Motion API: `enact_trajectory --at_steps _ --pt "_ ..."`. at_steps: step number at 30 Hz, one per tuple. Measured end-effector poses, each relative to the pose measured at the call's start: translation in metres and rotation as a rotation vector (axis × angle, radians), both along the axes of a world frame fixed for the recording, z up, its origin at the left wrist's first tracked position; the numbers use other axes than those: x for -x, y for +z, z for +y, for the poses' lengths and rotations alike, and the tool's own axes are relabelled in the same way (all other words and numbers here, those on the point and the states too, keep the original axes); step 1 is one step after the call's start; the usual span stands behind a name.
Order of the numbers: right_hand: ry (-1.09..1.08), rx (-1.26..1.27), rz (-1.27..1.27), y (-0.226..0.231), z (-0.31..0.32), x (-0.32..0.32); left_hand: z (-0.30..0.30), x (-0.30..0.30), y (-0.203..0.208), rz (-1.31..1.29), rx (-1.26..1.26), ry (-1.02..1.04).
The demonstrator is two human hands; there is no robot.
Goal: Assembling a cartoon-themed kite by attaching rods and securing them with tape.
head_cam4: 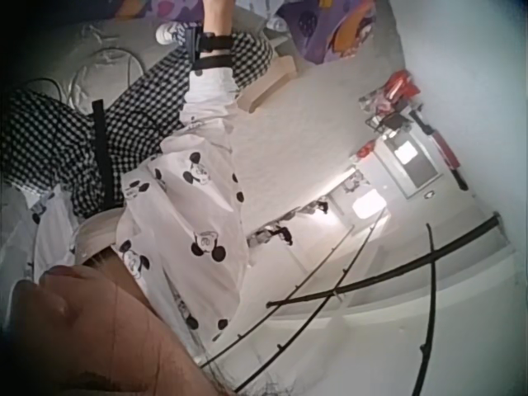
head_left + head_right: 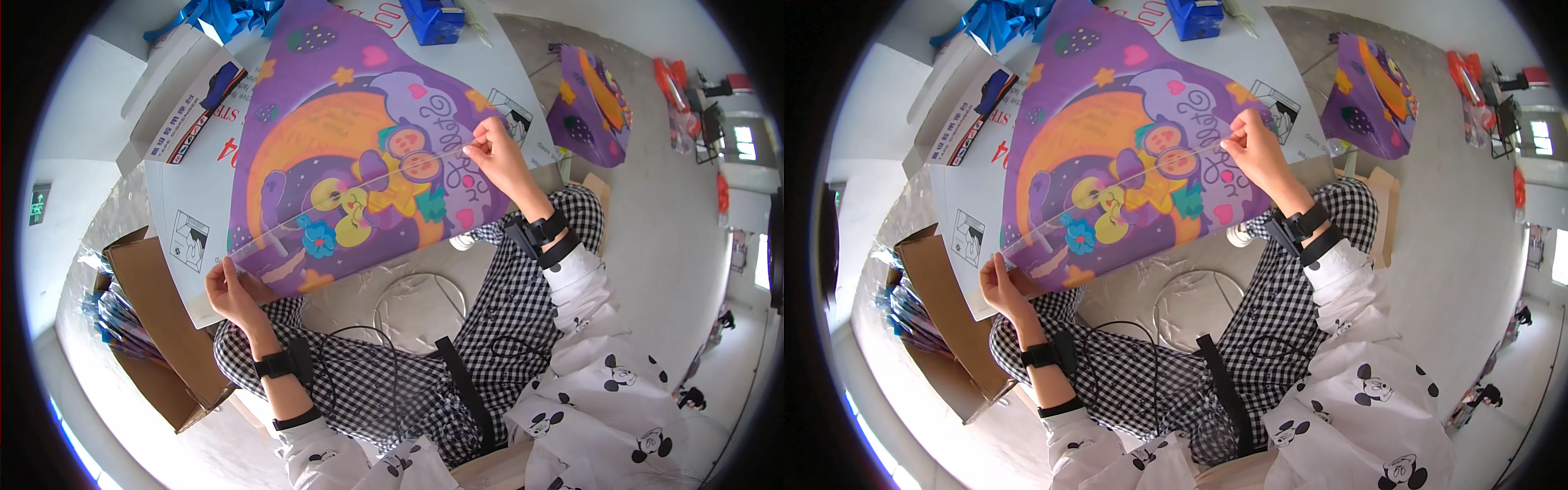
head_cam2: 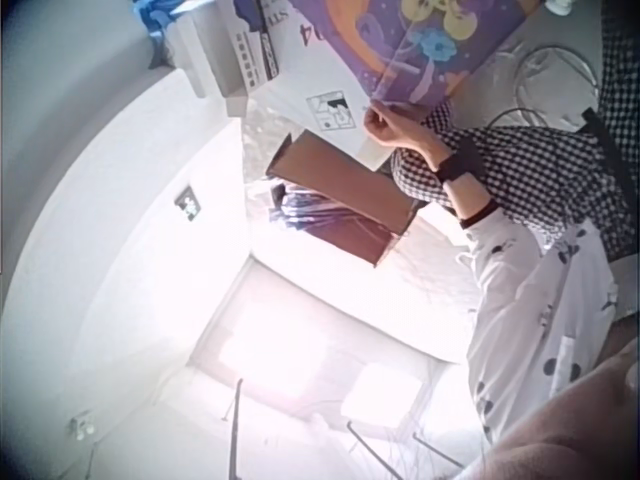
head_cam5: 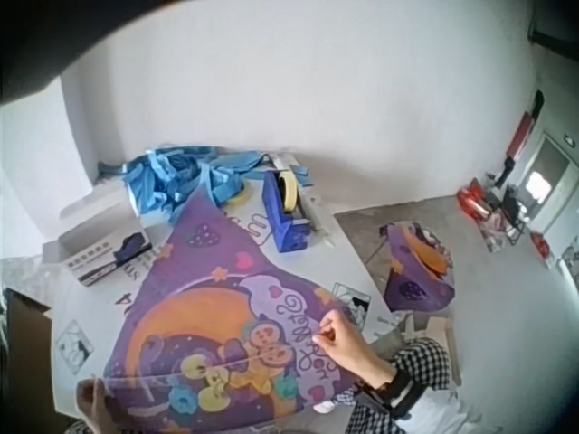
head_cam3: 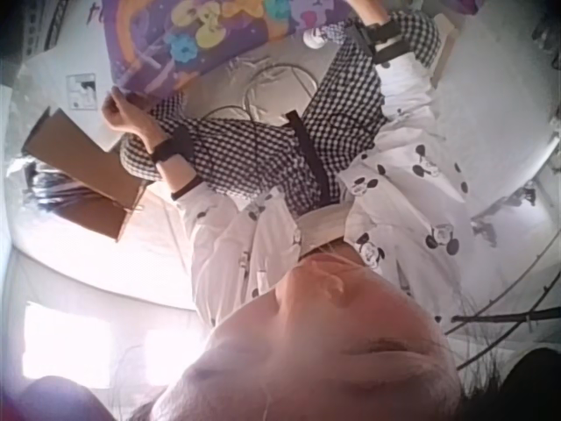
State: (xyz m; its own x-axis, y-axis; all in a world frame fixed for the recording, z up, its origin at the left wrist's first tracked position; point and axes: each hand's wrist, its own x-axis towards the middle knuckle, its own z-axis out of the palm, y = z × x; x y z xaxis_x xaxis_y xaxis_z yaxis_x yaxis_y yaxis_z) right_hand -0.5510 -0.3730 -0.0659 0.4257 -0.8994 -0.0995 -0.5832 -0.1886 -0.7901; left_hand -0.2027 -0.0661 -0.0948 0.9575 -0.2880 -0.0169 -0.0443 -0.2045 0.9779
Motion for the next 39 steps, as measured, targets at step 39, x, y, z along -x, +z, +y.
enact_trajectory --at_steps 39 --pt "-0.010 0.014 -0.274 -0.011 0.005 -0.003 -0.003 -0.002 -0.012 -0.076 0.047 -0.049"
